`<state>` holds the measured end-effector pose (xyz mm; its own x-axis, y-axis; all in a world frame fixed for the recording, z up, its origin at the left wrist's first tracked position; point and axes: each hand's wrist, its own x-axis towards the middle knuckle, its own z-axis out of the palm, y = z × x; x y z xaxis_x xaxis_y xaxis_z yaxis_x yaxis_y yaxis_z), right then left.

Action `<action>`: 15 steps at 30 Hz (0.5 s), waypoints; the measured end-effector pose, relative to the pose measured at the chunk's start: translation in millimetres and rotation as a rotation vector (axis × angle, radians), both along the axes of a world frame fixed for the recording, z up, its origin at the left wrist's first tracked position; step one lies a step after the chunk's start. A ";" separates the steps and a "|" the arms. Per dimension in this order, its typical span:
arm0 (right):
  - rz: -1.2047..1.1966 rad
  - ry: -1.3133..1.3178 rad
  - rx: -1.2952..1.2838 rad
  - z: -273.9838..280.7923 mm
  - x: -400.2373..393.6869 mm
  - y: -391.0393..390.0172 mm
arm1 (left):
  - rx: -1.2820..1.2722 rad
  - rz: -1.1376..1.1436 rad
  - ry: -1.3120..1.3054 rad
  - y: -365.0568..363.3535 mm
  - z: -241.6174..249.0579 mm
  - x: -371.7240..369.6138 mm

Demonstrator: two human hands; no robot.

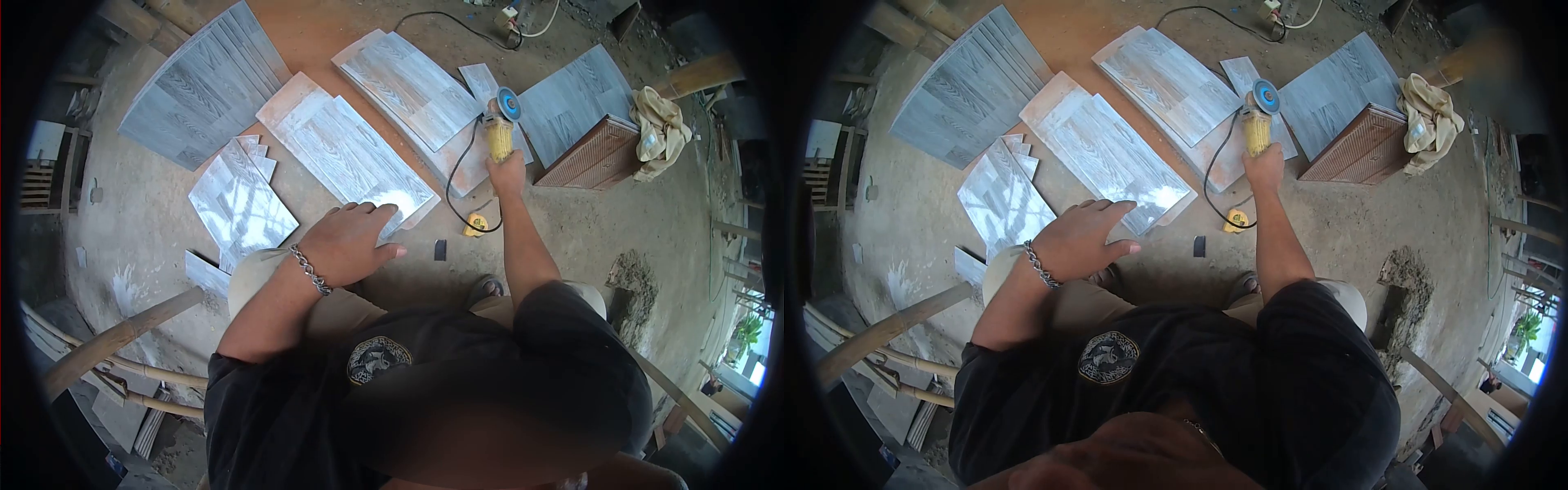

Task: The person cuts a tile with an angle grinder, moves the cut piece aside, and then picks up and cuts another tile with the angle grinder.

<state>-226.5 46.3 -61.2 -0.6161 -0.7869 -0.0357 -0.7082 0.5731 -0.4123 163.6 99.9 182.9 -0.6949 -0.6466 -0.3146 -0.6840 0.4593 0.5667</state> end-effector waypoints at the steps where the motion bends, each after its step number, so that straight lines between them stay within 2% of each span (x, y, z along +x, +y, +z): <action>1: -0.006 -0.005 -0.005 0.6 -3.3 -0.9 | -0.029 0.013 -0.004 -0.3 -3.2 1.8; 3: -0.025 0.040 0.013 -0.2 -8.3 0.2 | -0.061 0.014 -0.015 -2.3 -4.8 2.6; 8: -0.093 -0.018 0.044 -2.1 4.8 12.9 | 0.051 0.029 -0.061 -7.9 -1.2 -2.7; 15: -0.118 0.065 0.007 -41.9 41.6 28.9 | -0.014 0.005 -0.051 -6.3 -3.4 -18.1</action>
<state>-184.9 75.2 -103.1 -0.7055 -0.7087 0.0025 -0.6608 0.6566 -0.3637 145.6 93.5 179.4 -0.6749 -0.6547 -0.3404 -0.7142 0.4638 0.5242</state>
